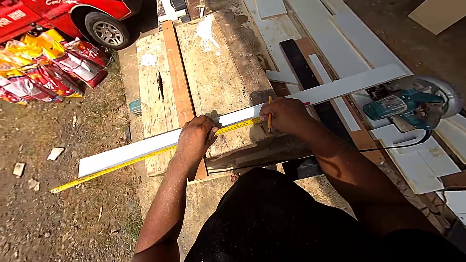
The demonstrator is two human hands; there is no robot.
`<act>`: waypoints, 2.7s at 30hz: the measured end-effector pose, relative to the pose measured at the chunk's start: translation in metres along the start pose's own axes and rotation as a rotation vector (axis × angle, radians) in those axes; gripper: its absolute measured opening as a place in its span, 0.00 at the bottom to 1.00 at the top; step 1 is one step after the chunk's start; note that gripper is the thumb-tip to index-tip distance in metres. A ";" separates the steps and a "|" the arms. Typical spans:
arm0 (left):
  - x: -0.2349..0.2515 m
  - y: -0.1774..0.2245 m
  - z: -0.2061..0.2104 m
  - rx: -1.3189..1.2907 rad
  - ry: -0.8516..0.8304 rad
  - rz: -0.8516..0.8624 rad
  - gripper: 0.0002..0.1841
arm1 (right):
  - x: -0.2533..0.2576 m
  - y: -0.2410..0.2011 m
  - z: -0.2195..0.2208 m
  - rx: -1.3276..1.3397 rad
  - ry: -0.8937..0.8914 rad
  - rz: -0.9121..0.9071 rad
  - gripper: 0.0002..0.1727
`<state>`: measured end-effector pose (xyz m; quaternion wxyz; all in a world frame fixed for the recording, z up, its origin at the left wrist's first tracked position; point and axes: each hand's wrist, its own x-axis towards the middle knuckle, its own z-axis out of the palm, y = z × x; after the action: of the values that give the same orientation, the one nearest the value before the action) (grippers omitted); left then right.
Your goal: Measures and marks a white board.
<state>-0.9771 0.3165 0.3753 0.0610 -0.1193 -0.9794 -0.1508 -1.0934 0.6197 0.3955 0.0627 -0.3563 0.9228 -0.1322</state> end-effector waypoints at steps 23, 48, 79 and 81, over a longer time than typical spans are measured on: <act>0.010 -0.009 0.014 -0.033 0.006 -0.009 0.14 | -0.003 0.009 0.016 0.000 0.152 -0.028 0.12; 0.062 0.021 0.047 -0.260 -0.010 0.026 0.10 | -0.028 0.035 0.051 -0.118 0.376 0.026 0.15; 0.060 0.022 0.050 -0.240 -0.013 -0.032 0.12 | -0.001 0.023 0.051 1.062 0.283 -0.313 0.34; 0.060 0.022 0.051 -0.239 -0.009 -0.031 0.12 | 0.004 0.023 0.053 0.964 0.314 -0.309 0.22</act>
<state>-1.0341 0.3656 0.3426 0.0398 -0.1110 -0.9565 -0.2667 -1.1003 0.6231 0.3384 0.0602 -0.3947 0.6924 -0.6010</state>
